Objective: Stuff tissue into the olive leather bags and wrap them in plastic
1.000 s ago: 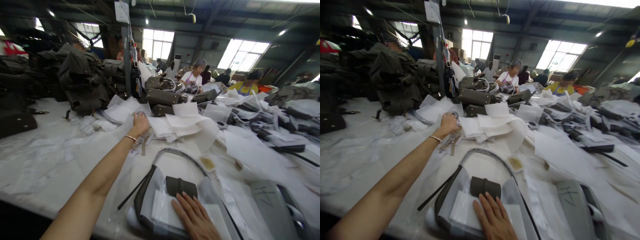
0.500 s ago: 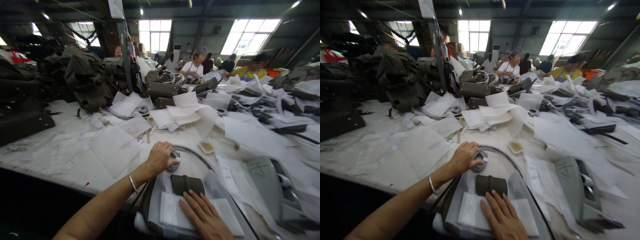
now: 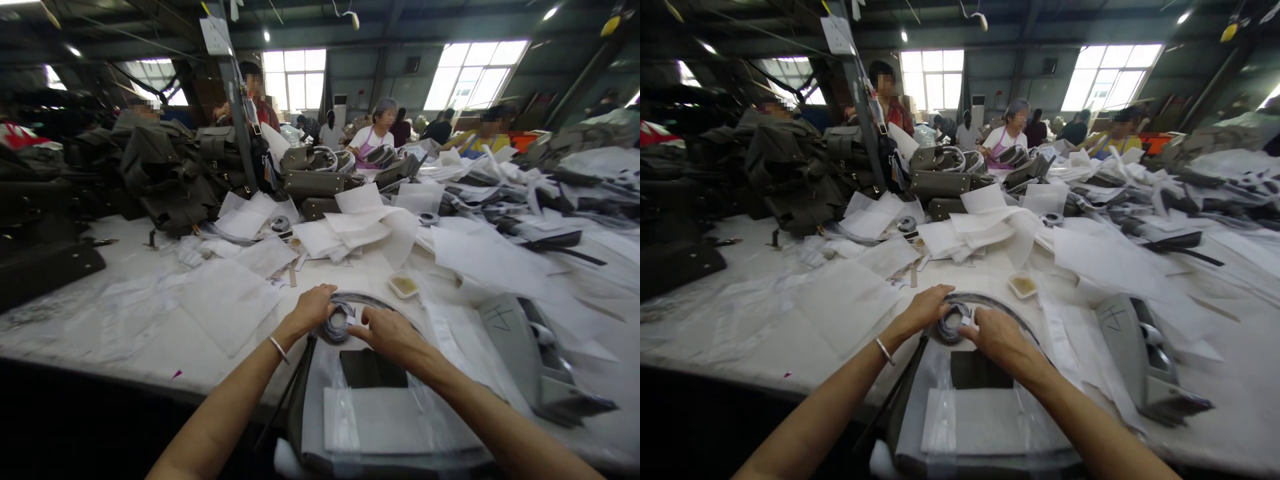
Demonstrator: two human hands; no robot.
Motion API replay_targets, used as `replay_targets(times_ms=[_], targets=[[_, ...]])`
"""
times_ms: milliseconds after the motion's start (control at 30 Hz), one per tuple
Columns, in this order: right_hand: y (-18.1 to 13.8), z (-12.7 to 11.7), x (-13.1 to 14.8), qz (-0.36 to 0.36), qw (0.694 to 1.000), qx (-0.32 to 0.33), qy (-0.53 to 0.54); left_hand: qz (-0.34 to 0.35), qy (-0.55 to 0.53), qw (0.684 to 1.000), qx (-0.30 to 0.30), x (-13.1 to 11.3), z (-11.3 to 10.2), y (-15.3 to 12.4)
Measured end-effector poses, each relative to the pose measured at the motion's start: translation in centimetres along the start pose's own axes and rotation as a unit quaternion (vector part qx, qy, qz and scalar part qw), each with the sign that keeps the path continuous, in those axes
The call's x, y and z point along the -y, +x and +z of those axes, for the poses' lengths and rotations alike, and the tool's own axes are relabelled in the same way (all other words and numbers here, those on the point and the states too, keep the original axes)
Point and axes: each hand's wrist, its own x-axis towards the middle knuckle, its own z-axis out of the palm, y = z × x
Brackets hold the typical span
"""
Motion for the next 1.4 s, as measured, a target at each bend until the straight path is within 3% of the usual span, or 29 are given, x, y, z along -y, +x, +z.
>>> replay_targets(times_ms=[167, 333, 533, 667, 767, 1100, 1267, 1400], targets=[[5.0, 3.1, 0.6, 0.000, 0.999, 0.014, -0.052, -0.017, -0.022, 1.000, -0.006, 0.7, 1.1, -0.2], [7.0, 3.3, 0.7, -0.057, 0.994, 0.005, -0.090, -0.010, -0.054, 0.998, -0.019, 0.6, 2.0, -0.1], [8.1, 2.5, 0.6, -0.104, 0.988, -0.027, -0.114, -0.047, -0.064, 0.995, -0.054, 0.8, 2.7, 0.2], [8.8, 2.1, 0.6, -0.097, 0.987, -0.048, -0.123, -0.065, -0.038, 0.996, -0.047, 0.9, 2.4, 0.4], [9.3, 1.9, 0.7, -0.131, 0.982, -0.047, -0.128, -0.081, -0.006, 0.996, -0.035, 0.6, 2.2, 0.3], [9.6, 3.6, 0.6, -0.148, 0.985, -0.027, -0.090, -0.065, 0.028, 0.997, -0.012, 0.9, 2.0, 0.5], [9.7, 1.9, -1.3, -0.128, 0.990, -0.032, -0.047, -0.078, 0.030, 0.996, -0.027, 0.6, 2.4, 0.5], [8.4, -1.1, -5.9, -0.055, 0.995, -0.067, -0.046, -0.086, 0.015, 0.995, -0.043, 0.5, 2.7, 0.4]])
